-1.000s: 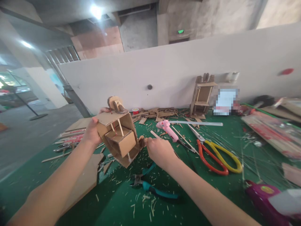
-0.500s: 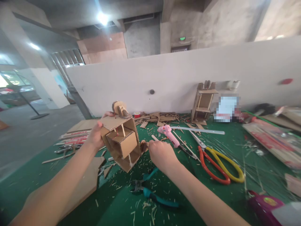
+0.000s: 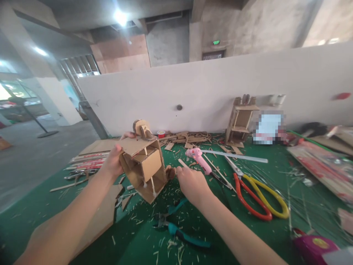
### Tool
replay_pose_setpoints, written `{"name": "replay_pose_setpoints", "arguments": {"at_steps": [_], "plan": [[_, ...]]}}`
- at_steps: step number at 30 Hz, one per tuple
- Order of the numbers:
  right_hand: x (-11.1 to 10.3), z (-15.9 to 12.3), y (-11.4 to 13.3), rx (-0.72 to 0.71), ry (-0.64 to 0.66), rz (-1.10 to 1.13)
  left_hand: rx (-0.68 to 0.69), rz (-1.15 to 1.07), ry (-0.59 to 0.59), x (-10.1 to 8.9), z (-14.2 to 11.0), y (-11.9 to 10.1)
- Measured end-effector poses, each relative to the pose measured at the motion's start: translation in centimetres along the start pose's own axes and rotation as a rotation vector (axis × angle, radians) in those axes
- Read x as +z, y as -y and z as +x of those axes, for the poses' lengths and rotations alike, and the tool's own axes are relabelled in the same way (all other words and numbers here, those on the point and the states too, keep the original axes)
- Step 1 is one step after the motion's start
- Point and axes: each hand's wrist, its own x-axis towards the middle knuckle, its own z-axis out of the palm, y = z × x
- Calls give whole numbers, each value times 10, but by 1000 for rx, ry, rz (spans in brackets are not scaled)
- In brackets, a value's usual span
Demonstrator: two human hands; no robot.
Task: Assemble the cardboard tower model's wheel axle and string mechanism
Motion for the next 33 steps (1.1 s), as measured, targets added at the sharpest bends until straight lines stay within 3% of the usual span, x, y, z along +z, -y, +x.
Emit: {"name": "replay_pose_setpoints", "arguments": {"at_steps": [4,11,15,24,33], "plan": [[-2,-1,3,-60,22,14,-5,-1,31,1,0,1],[1,-1,-4,0,-3,47,-8,0,14,1,-2,3],[2,-2,-4,-38,13,66,4,-20,-6,1,-3,4],[4,6,-12,49,5,274,-93,71,-103,-5,-8,6],[-1,0,1,-32,98,129,-205,172,-149,-12,-11,-1]]}}
